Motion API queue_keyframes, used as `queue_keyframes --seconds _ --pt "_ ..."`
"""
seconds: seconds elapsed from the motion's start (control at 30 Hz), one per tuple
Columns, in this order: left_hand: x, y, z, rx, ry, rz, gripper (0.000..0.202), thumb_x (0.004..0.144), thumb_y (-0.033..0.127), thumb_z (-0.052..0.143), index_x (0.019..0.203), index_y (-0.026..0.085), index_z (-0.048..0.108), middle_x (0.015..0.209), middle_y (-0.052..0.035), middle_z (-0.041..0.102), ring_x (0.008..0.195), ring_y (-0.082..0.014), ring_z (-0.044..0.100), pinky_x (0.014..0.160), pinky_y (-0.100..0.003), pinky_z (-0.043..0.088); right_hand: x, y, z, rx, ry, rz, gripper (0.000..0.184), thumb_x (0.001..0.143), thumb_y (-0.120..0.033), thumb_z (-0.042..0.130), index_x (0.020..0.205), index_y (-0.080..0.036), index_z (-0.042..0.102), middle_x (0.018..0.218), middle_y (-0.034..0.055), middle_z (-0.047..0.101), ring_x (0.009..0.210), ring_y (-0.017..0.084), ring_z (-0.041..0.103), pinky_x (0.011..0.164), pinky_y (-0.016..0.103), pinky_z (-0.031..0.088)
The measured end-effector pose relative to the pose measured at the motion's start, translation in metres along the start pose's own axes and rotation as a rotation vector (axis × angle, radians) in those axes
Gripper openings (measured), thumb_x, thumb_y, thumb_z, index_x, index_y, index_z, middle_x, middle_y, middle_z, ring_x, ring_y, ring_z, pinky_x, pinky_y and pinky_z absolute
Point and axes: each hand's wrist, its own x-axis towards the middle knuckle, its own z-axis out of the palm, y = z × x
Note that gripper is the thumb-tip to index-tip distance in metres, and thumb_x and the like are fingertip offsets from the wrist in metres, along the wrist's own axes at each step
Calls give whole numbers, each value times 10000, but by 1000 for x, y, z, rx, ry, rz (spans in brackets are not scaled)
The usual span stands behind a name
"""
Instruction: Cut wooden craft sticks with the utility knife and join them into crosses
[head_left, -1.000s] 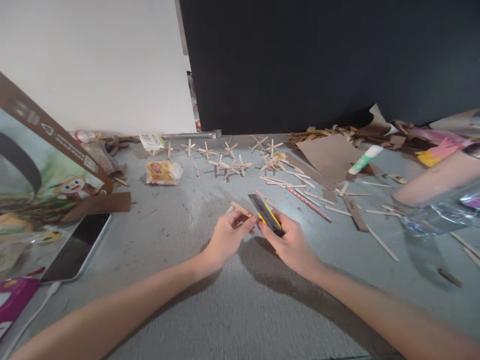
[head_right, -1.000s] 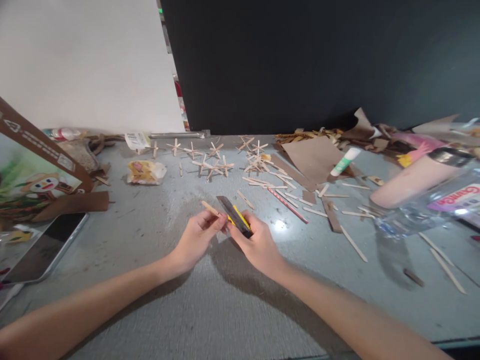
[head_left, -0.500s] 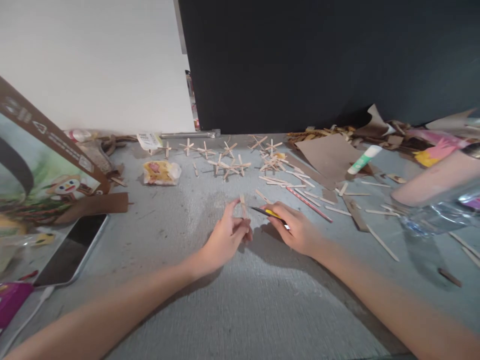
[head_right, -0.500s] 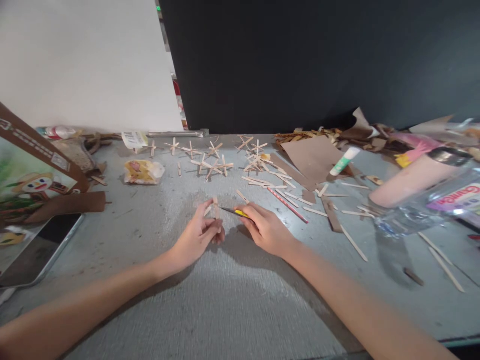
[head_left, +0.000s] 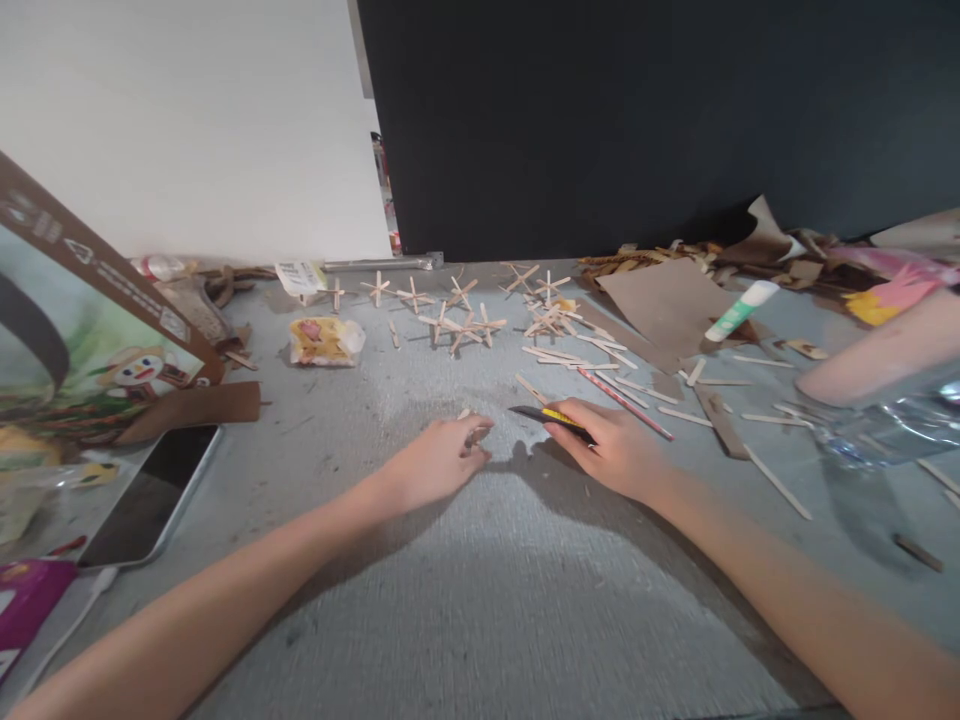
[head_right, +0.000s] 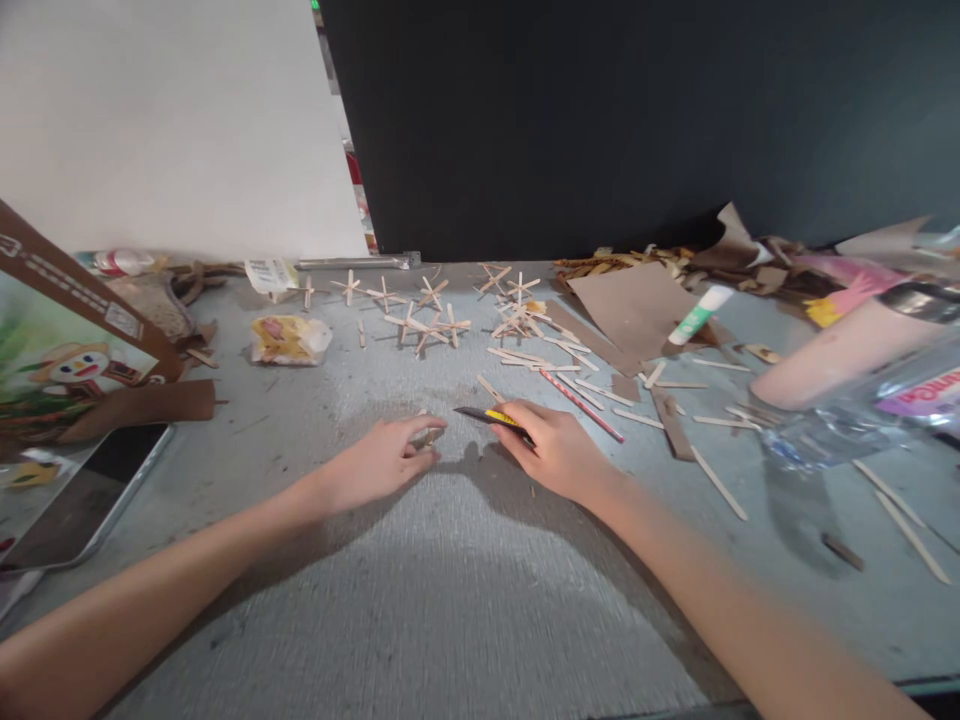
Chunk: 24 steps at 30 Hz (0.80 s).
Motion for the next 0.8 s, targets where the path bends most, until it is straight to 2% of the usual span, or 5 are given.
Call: queue_keyframes --seconds 0.1,0.2,0.3,0.57,0.8 --pt "3 -6 -9 112 61 53 402 980 355 515 1317 212 681 792 -47 706 783 -234 682 786 -361 512 1 0 -2 -52 -48 -24 226 1085 -310 442 1084 -197 637 918 78 748 753 193 714 646 283 501" --pt "7 -19 -16 250 64 269 373 884 418 701 1195 219 756 1178 -125 709 1161 -315 633 1013 -438 476 0 1 -4 -95 -90 -87 227 1087 -297 439 1110 -197 642 975 89 769 722 190 723 594 282 479" --pt "9 -34 -18 278 59 302 463 865 511 735 1253 259 748 1415 -129 620 1373 -378 501 1140 -544 369 -3 2 -3 -107 -125 -135 252 1091 -296 438 1203 -202 642 964 78 792 620 169 705 510 272 437" --pt "9 -43 -8 228 65 323 488 856 560 747 1269 300 729 1549 -81 555 1526 -358 358 1232 -571 239 -5 -6 7 -208 -96 -288 304 1093 -303 475 1290 -231 696 971 50 748 636 100 658 499 235 411" --pt "11 -44 -7 218 52 339 496 841 549 754 1274 310 721 1551 -63 561 1534 -336 359 1245 -552 226 6 -6 14 -223 -82 -378 292 1095 -256 464 1182 -178 732 959 56 740 693 91 664 490 232 388"
